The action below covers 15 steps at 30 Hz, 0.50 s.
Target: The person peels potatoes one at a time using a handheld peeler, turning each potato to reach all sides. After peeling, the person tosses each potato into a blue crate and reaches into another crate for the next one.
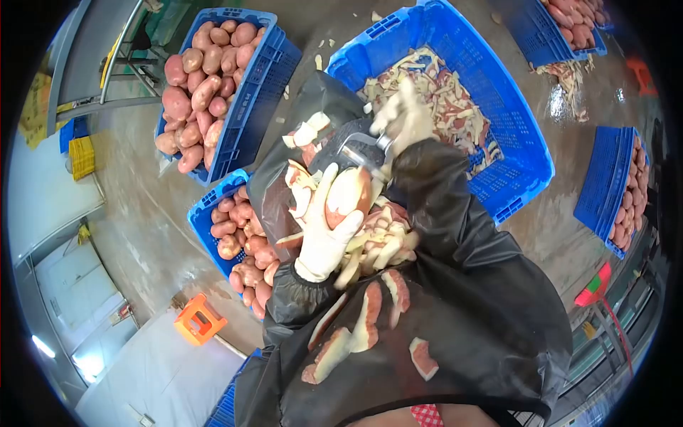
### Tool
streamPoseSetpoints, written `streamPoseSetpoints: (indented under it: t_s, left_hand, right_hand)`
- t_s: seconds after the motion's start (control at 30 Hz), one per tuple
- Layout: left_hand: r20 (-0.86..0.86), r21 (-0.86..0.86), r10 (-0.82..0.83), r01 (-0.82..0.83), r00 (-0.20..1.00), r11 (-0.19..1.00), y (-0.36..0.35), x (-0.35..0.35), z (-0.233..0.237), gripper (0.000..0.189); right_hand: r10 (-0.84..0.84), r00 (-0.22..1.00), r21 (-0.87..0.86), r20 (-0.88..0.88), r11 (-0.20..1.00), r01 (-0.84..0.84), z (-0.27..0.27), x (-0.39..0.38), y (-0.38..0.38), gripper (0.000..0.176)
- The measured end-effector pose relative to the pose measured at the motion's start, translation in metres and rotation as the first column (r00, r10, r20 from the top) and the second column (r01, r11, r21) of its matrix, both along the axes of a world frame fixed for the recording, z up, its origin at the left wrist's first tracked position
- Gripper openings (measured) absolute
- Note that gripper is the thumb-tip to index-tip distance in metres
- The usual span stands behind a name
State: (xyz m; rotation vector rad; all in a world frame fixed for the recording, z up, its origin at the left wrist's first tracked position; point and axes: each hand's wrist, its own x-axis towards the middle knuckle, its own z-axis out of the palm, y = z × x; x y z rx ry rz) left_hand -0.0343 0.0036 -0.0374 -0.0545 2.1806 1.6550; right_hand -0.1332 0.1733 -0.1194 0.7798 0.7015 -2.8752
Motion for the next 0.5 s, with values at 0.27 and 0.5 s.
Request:
streamPoseSetpoints:
  t_s: [0.27, 0.5]
  left_hand:
    - [0.069, 0.127, 0.125, -0.133, 0.990, 0.983, -0.005, 0.015, -0.019, 0.067]
    - [0.540, 0.538, 0.058, -0.398, 0.840, 0.743, -0.018, 0.038, -0.046, 0.056]
  right_hand:
    - [0.042, 0.988, -0.019, -0.150, 0.999, -0.045, -0.009, 0.006, 0.010, 0.041]
    - [-0.069, 0.996, -0.058, 0.056, 0.996, 0.072, -0.019, 0.005, -0.001, 0.041]
